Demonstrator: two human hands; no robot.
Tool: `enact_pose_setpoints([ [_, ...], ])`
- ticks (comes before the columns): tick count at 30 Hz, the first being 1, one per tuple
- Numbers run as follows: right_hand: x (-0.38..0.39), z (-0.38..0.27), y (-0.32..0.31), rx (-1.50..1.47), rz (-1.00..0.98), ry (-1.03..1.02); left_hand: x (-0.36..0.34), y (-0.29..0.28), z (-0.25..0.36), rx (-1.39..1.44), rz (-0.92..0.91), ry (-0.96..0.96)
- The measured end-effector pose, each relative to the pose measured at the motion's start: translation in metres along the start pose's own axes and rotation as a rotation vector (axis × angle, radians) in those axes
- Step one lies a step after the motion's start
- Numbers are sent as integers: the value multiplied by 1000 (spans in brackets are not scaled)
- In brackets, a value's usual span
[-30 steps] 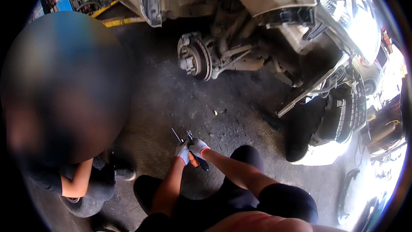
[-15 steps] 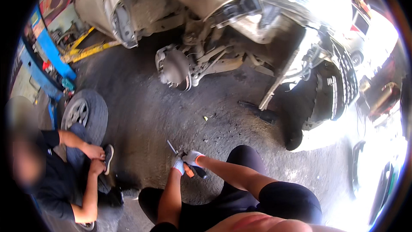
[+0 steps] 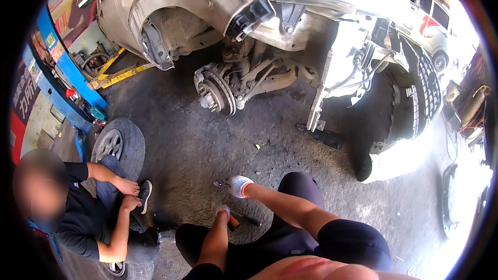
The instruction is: The person is working on the front bumper of a white car in a garage. They use a screwdriver to remove screws from the bumper area and then use a hammer to tap on the bumper. The person also picks up a tire and places it on the floor.
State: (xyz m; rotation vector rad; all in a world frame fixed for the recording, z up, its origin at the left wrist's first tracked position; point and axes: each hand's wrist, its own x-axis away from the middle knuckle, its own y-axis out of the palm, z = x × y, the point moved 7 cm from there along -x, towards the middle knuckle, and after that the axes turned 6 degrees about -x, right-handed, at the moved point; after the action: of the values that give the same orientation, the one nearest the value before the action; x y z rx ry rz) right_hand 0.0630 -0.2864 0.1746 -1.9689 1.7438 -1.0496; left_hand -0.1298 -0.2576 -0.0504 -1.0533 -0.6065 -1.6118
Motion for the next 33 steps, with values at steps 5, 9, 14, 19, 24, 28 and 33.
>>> enact_pose_setpoints([
  [5, 15, -24, -44, -202, 182, -104, 33, 41, 44, 266, -165, -15],
  [9, 19, -44, -38, -158, 18, -11, 55, 41, 85, 684, -657, 51],
  [14, 41, -32, -1, -178, -301, 12, 51, 35, 50, 669, -534, 9],
  [19, 28, 18, 19, -197, -288, 116, 70, 73, 26, 632, -362, -32],
  [24, 14, 0, -2, -115, -16, 76, 101, 51, 31, 552, -366, -91],
  [28, 4, 18, -10, -163, 23, 208, 108, 44, 39, 634, -264, -84],
  [33, 19, 11, -6, 19, -103, 151, 86, 14, 70, 735, -359, 139],
])
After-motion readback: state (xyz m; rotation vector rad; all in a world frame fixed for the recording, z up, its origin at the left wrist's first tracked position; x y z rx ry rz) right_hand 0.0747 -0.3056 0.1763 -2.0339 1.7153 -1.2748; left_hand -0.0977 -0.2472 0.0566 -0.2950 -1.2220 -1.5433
